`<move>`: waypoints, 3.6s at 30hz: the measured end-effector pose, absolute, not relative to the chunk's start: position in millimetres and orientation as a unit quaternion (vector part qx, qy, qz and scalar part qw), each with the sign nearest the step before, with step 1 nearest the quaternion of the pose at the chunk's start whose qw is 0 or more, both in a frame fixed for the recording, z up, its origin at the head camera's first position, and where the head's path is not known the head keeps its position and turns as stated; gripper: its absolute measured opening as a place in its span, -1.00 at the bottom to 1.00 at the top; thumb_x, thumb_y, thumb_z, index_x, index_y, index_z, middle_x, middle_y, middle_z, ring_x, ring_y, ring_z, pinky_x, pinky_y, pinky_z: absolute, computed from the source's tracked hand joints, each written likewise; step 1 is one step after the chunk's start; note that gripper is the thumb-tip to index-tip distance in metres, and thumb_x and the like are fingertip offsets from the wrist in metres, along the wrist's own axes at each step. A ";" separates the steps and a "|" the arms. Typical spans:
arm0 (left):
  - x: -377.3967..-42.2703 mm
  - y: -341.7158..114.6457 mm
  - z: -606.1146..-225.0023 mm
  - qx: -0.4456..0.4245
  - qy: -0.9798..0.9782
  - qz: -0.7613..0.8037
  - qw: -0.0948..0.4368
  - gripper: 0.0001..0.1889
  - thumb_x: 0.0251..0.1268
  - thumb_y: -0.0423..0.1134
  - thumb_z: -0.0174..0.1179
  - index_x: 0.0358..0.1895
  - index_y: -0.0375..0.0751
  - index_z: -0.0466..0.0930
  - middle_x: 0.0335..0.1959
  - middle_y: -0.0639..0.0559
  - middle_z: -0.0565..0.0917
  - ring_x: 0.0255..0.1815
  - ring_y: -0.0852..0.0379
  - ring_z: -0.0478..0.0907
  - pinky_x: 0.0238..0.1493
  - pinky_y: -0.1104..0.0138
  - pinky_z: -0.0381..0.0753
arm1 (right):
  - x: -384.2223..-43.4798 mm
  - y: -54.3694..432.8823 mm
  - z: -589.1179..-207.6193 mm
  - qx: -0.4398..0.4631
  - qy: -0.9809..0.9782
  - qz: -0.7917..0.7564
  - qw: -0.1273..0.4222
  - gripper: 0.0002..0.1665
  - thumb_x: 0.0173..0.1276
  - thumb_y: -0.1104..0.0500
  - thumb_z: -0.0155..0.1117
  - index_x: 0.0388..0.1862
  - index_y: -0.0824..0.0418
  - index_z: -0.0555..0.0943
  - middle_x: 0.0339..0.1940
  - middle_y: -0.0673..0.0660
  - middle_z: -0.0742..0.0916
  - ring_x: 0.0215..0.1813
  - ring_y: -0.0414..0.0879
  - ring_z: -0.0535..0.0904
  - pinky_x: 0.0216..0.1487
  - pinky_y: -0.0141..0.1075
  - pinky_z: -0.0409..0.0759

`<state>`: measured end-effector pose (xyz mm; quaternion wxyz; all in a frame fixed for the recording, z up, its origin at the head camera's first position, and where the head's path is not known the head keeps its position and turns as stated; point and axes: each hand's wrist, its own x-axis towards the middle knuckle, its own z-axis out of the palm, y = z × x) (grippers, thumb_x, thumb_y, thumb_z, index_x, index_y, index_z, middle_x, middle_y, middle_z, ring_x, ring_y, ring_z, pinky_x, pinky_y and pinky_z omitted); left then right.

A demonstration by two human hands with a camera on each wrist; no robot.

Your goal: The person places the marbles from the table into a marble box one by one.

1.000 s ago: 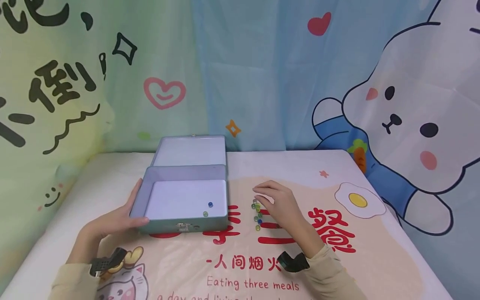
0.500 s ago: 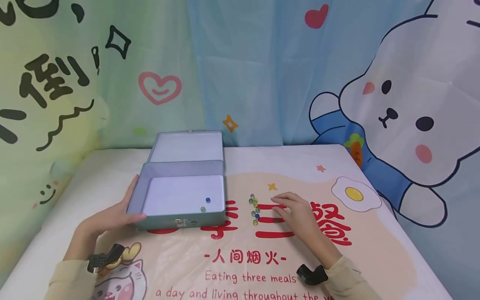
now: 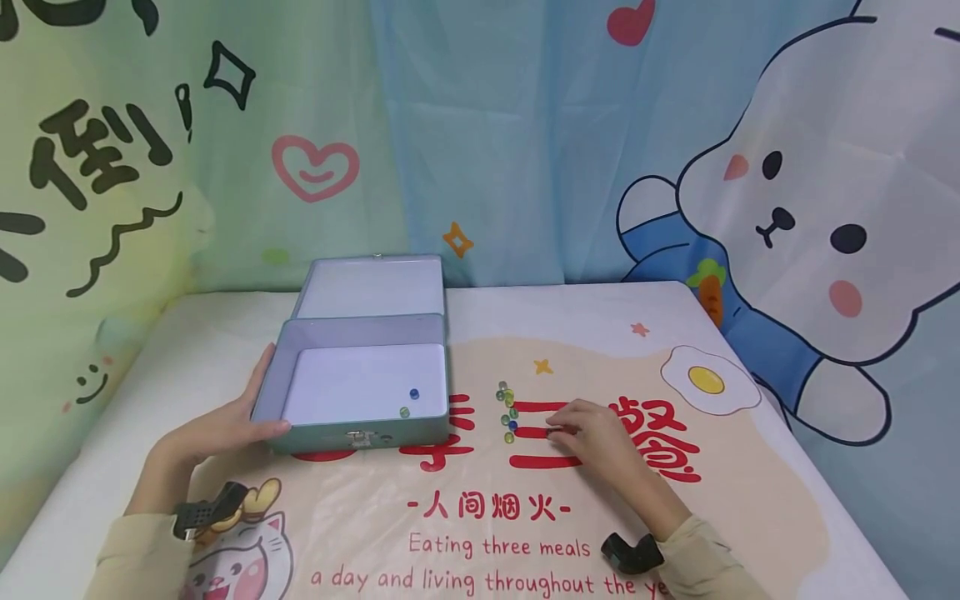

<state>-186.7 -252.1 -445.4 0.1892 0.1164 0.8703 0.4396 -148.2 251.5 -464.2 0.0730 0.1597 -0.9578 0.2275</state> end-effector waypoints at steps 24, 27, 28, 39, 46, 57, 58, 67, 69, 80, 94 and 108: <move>-186.8 -253.5 -446.4 0.124 0.863 0.454 0.185 0.21 0.17 -0.03 0.24 0.43 0.21 -0.76 0.50 -0.22 -0.52 0.46 -0.39 -0.31 0.26 -0.40 -0.09 | -147.3 240.7 -475.0 0.139 -0.965 0.213 0.067 -0.69 0.06 0.17 0.50 -0.16 0.13 0.74 -0.22 0.02 0.75 -0.09 -0.02 0.65 -0.09 -0.11 0.64; -186.6 -253.4 -447.9 0.123 0.864 0.453 0.182 0.20 0.17 -0.03 0.24 0.43 0.21 -0.75 0.51 -0.23 -0.51 0.46 -0.39 -0.30 0.26 -0.40 -0.08 | -147.5 240.8 -474.4 0.143 -0.965 0.208 0.066 -0.70 0.05 0.18 0.50 -0.17 0.13 0.75 -0.23 0.02 0.75 -0.10 -0.02 0.66 -0.08 -0.11 0.64; -186.4 -253.4 -448.3 0.122 0.864 0.453 0.182 0.20 0.17 -0.03 0.24 0.43 0.22 -0.75 0.51 -0.23 -0.51 0.46 -0.39 -0.30 0.26 -0.40 -0.08 | -147.7 240.7 -474.2 0.144 -0.966 0.205 0.066 -0.70 0.05 0.18 0.50 -0.18 0.13 0.75 -0.23 0.01 0.75 -0.10 -0.02 0.66 -0.08 -0.12 0.64; -187.3 -252.5 -447.7 0.115 0.864 0.454 0.188 0.21 0.16 -0.01 0.25 0.42 0.26 -0.75 0.51 -0.22 -0.50 0.48 -0.37 -0.31 0.30 -0.37 -0.10 | -149.5 237.6 -468.5 0.147 -0.967 0.199 0.066 -0.73 0.04 0.19 0.50 -0.21 0.15 0.76 -0.26 0.01 0.75 -0.14 -0.04 0.66 -0.08 -0.13 0.64; -187.7 -251.9 -446.2 0.113 0.868 0.446 0.188 0.20 0.17 0.01 0.24 0.41 0.31 -0.76 0.51 -0.21 -0.52 0.48 -0.38 -0.34 0.30 -0.37 -0.12 | -151.4 236.5 -462.8 0.151 -0.962 0.209 0.094 -0.75 0.04 0.20 0.50 -0.23 0.13 0.76 -0.28 0.00 0.75 -0.21 -0.10 0.67 -0.18 -0.23 0.67; -186.6 -253.8 -447.5 0.116 0.863 0.455 0.185 0.20 0.17 -0.01 0.24 0.42 0.26 -0.75 0.51 -0.17 -0.53 0.49 -0.35 -0.37 0.29 -0.38 -0.13 | -158.8 229.1 -455.4 0.177 -0.948 0.231 0.130 -0.73 0.04 0.20 0.51 -0.22 0.13 0.76 -0.29 -0.02 0.75 -0.19 -0.10 0.69 -0.16 -0.22 0.66; -186.6 -254.1 -447.7 0.117 0.863 0.455 0.184 0.20 0.17 -0.01 0.24 0.42 0.25 -0.75 0.51 -0.17 -0.54 0.49 -0.35 -0.37 0.29 -0.38 -0.13 | -159.4 228.0 -454.1 0.178 -0.947 0.232 0.132 -0.73 0.04 0.20 0.50 -0.21 0.12 0.76 -0.28 -0.02 0.75 -0.18 -0.10 0.69 -0.16 -0.22 0.66; -187.0 -253.5 -449.7 0.114 0.863 0.456 0.185 0.20 0.17 -0.01 0.25 0.41 0.32 -0.75 0.52 -0.13 -0.55 0.50 -0.33 -0.38 0.31 -0.36 -0.13 | -166.1 218.0 -443.1 0.191 -0.935 0.255 0.154 -0.70 0.04 0.27 0.50 -0.18 0.15 0.75 -0.27 0.01 0.74 -0.20 -0.07 0.71 -0.20 -0.21 0.66; -187.2 -253.5 -450.1 0.115 0.863 0.457 0.185 0.20 0.17 -0.01 0.25 0.41 0.34 -0.75 0.51 -0.12 -0.56 0.50 -0.33 -0.38 0.31 -0.36 -0.13 | -167.7 215.9 -440.2 0.193 -0.935 0.251 0.163 -0.70 0.03 0.26 0.50 -0.18 0.14 0.75 -0.26 0.01 0.74 -0.20 -0.08 0.70 -0.19 -0.21 0.66; -188.0 -251.4 -451.9 0.118 0.861 0.459 0.184 0.19 0.17 -0.01 0.24 0.43 0.26 -0.74 0.52 -0.12 -0.54 0.51 -0.31 -0.38 0.32 -0.35 -0.13 | -177.4 211.6 -422.3 0.208 -0.912 0.294 0.196 -0.70 0.03 0.32 0.48 -0.19 0.18 0.74 -0.27 0.02 0.73 -0.21 -0.09 0.70 -0.22 -0.19 0.66; -186.5 -251.2 -450.3 0.111 0.864 0.454 0.188 0.19 0.17 0.00 0.24 0.42 0.28 -0.74 0.52 -0.16 -0.51 0.49 -0.33 -0.31 0.32 -0.34 -0.07 | -183.7 191.2 -394.7 0.254 -0.857 0.349 0.282 -0.66 0.01 0.39 0.47 -0.17 0.19 0.75 -0.24 0.01 0.74 -0.18 -0.23 0.66 -0.12 -0.64 0.49; -188.2 -252.4 -450.2 0.104 0.866 0.448 0.194 0.20 0.16 0.04 0.24 0.41 0.32 -0.75 0.53 -0.17 -0.49 0.50 -0.34 -0.30 0.32 -0.34 -0.07 | -193.1 155.7 -372.3 0.213 -0.859 0.376 0.276 -0.72 0.08 0.32 0.45 -0.17 0.19 0.75 -0.21 0.03 0.74 -0.14 -0.14 0.67 -0.20 -0.24 0.66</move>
